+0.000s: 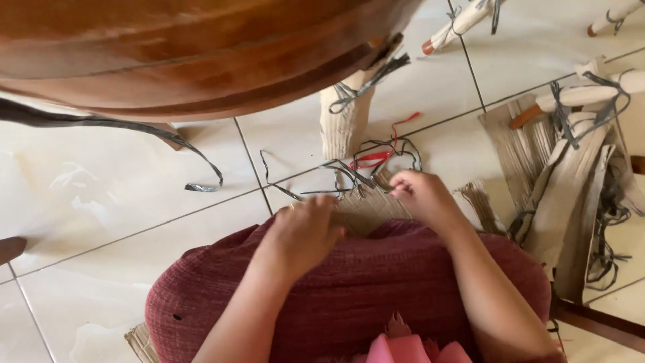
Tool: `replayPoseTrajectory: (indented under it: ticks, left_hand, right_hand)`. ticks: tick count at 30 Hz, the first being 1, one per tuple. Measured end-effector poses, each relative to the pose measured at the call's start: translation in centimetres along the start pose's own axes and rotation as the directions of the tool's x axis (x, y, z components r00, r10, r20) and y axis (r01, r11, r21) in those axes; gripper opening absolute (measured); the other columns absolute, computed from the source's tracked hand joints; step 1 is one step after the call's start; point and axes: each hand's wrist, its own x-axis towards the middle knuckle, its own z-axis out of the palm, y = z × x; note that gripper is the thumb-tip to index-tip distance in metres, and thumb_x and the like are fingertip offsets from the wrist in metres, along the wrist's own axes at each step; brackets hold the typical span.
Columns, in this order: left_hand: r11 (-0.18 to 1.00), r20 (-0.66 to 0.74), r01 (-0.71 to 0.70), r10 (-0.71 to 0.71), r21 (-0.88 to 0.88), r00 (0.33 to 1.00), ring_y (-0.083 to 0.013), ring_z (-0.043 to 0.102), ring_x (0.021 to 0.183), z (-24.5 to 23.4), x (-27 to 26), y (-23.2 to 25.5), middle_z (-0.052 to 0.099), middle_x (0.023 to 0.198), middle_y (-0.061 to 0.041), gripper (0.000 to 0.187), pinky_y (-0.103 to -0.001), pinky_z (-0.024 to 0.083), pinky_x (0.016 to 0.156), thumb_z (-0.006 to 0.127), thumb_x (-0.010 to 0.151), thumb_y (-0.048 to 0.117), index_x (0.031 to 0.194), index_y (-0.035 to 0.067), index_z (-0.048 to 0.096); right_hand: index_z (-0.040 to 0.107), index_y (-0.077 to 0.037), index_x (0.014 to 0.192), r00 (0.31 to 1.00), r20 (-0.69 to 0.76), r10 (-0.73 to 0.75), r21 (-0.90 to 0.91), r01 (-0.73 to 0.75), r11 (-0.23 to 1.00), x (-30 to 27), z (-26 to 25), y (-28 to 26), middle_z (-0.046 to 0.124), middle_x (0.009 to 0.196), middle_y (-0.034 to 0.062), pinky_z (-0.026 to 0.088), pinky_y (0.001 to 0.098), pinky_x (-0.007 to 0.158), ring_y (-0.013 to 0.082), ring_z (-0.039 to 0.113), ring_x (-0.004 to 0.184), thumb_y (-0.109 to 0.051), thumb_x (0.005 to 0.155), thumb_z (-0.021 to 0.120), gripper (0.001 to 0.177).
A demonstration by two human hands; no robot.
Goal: Wrapping a wooden chair leg with protective cardboard and securing it with ribbon and string
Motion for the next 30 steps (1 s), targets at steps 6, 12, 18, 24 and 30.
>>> replayPoseTrajectory:
  ticks: [6, 12, 18, 24, 30]
  left_hand:
    - [0.969, 0.352, -0.081, -0.006, 0.232, 0.936, -0.0382, 0.07, 0.097, 7.4, 1.6, 2.2, 0.069, 0.101, -0.012, 0.045, -0.053, 0.054, 0.078, 0.075, 0.087, 0.041, 0.117, 0.01, 0.062]
    - [0.975, 0.407, -0.066, -0.028, 0.213, 0.913, -0.0406, 0.065, 0.104, 10.2, 3.8, 0.6, 0.068, 0.105, -0.014, 0.034, -0.054, 0.047, 0.085, 0.063, 0.092, 0.032, 0.116, 0.008, 0.063]
    - [0.989, 0.399, 0.06, -0.111, 0.139, 0.91, -0.0395, 0.07, 0.112, 1.3, 5.4, -3.0, 0.073, 0.116, -0.016, 0.04, -0.059, 0.054, 0.089, 0.049, 0.099, 0.036, 0.119, 0.008, 0.068]
    - [0.971, 0.083, 0.236, -0.239, 0.044, 0.967, -0.0369, 0.068, 0.117, -3.4, 6.8, -6.5, 0.071, 0.121, -0.011, 0.044, -0.051, 0.051, 0.1, 0.055, 0.099, 0.043, 0.135, 0.016, 0.06]
    - [0.757, 0.122, 0.1, -0.027, -0.646, 0.992, -0.0403, 0.063, 0.128, -5.0, 6.2, -0.9, 0.066, 0.136, -0.022, 0.056, -0.054, 0.05, 0.109, 0.067, 0.093, 0.038, 0.136, 0.004, 0.056]
  right_hand:
    - [0.078, -0.017, 0.098, 0.994, 0.027, -0.109, -0.131, 0.112, 0.985, 5.2, 4.8, 0.5, 0.079, 0.088, 0.0109, 0.06, 0.0468, 0.083, 0.0341, 0.076, 0.09, -0.017, 0.089, 0.073, 0.01]
    - [0.072, -0.009, 0.109, 0.966, -0.034, -0.255, -0.175, 0.246, 0.953, 7.2, 9.3, -0.3, 0.076, 0.086, 0.0182, 0.059, 0.0527, 0.079, 0.0388, 0.075, 0.086, -0.031, 0.089, 0.076, 0.03]
    - [0.078, -0.013, 0.094, 0.988, 0.024, -0.151, 0.011, 0.151, 0.988, 8.1, 8.5, -0.8, 0.076, 0.079, 0.0127, 0.057, 0.0432, 0.074, 0.0335, 0.076, 0.084, -0.032, 0.088, 0.077, 0.02]
    - [0.079, -0.007, 0.088, 0.996, 0.069, -0.057, 0.529, 0.012, 0.849, 5.0, 2.8, -4.0, 0.073, 0.069, 0.0069, 0.053, 0.0272, 0.07, 0.0128, 0.064, 0.068, -0.01, 0.096, 0.066, 0.016]
    - [0.078, -0.004, 0.083, 0.985, 0.084, -0.152, 0.623, 0.067, 0.779, 2.9, 0.8, -5.4, 0.075, 0.075, 0.0097, 0.053, 0.0273, 0.058, 0.0121, 0.062, 0.064, -0.003, 0.091, 0.075, 0.009]
